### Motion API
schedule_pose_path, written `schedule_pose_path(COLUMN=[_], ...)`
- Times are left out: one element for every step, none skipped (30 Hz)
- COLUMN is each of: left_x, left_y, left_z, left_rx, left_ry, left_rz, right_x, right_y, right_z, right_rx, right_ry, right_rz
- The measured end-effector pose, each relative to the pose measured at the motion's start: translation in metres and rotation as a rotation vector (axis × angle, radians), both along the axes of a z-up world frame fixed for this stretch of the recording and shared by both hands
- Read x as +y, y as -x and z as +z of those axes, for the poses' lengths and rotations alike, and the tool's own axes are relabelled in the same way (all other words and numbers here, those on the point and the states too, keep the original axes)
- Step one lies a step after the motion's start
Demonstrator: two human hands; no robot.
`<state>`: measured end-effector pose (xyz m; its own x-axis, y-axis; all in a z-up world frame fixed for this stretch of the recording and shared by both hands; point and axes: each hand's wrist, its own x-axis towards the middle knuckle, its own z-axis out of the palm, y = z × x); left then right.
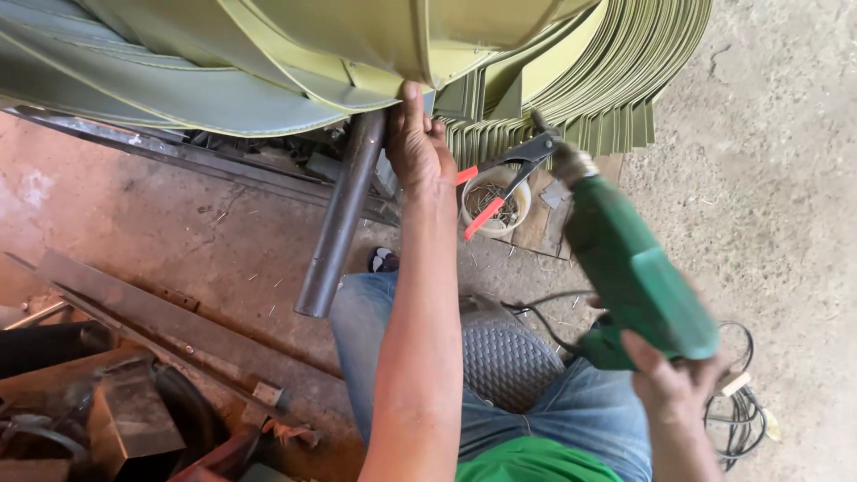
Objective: Assembling metal containers by drilling holes and using a manual pop rivet gun to join components.
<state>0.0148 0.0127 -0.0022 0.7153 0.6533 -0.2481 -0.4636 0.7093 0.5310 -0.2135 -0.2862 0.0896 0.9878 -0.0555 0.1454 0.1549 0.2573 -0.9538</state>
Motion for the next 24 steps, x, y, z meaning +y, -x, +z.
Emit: schedule_pose_path(left_x=[0.001, 0.002, 0.002, 0.002, 0.001, 0.0, 0.0, -0.001, -0.001, -0.003, -0.003, -0.002, -0.003, -0.003, -0.004, -0.005, -0.006, -0.007, -0.007, -0.007, -0.006, -0.005, -0.003, -0.002], left_y=[0.002, 0.003, 0.002, 0.004, 0.006, 0.009, 0.009, 0.01, 0.009, 0.008, 0.007, 0.006, 0.007, 0.008, 0.009, 0.01, 0.011, 0.011, 0.01, 0.009, 0.009, 0.01, 0.009, 0.008], left_z=[-0.002, -0.005, -0.006, -0.002, 0.002, 0.005, 0.002, -0.001, -0.003, -0.006, -0.008, -0.011, -0.01, -0.009, -0.007, -0.006, -0.005, -0.004, -0.004, -0.004, -0.004, -0.005, -0.006, -0.006], left_rx=[0.002, -0.008, -0.023, -0.026, -0.034, -0.042, -0.041, -0.04, -0.042, -0.044, -0.041, -0.038, -0.039, -0.037, -0.035, -0.036, -0.031, -0.025, -0.024, -0.012, 0.002, 0.005, 0.014, 0.023], left_ry=[-0.003, -0.009, -0.015, -0.018, -0.026, -0.034, -0.031, -0.035, -0.039, -0.037, -0.034, -0.032, -0.033, -0.042, -0.051, -0.051, -0.058, -0.066, -0.067, -0.066, -0.066, -0.071, -0.065, -0.06], left_rz=[0.003, -0.002, -0.013, -0.017, -0.027, -0.037, -0.038, -0.041, -0.045, -0.047, -0.048, -0.05, -0.049, -0.049, -0.05, -0.051, -0.045, -0.039, -0.041, -0.031, -0.023, -0.027, -0.039, -0.051], right_x=[0.011, 0.023, 0.034, 0.04, 0.045, 0.05, 0.056, 0.062, 0.068, 0.072, 0.077, 0.082, 0.085, 0.088, 0.09, 0.092, 0.094, 0.095, 0.099, 0.103, 0.108, 0.114, 0.12, 0.126], right_y=[0.0, -0.001, -0.002, -0.002, -0.003, -0.003, -0.006, -0.01, -0.014, -0.017, -0.019, -0.022, -0.023, -0.024, -0.025, -0.025, -0.025, -0.024, -0.023, -0.022, -0.02, -0.02, -0.022, -0.023], right_z=[-0.002, -0.004, -0.006, -0.012, -0.017, -0.022, -0.021, -0.02, -0.02, -0.018, -0.015, -0.013, -0.013, -0.012, -0.012, -0.011, -0.012, -0.012, -0.013, -0.014, -0.015, -0.013, -0.01, -0.008], right_rx=[0.002, -0.005, -0.018, -0.022, -0.051, -0.079, -0.078, -0.167, -0.257, -0.258, -0.248, -0.237, -0.238, -0.229, -0.22, -0.221, -0.208, -0.195, -0.193, -0.182, -0.169, -0.165, -0.184, -0.203], right_ry=[-0.003, -0.06, -0.116, -0.12, 0.025, 0.169, 0.172, 0.324, 0.476, 0.479, 0.429, 0.379, 0.378, 0.388, 0.398, 0.399, 0.377, 0.355, 0.354, 0.34, 0.324, 0.32, 0.335, 0.35], right_rz=[0.003, 0.069, 0.129, 0.125, 0.061, -0.003, -0.004, -0.034, -0.065, -0.067, -0.034, -0.002, -0.001, -0.004, -0.007, -0.008, -0.003, 0.001, -0.001, 0.008, 0.014, 0.01, 0.025, 0.041])
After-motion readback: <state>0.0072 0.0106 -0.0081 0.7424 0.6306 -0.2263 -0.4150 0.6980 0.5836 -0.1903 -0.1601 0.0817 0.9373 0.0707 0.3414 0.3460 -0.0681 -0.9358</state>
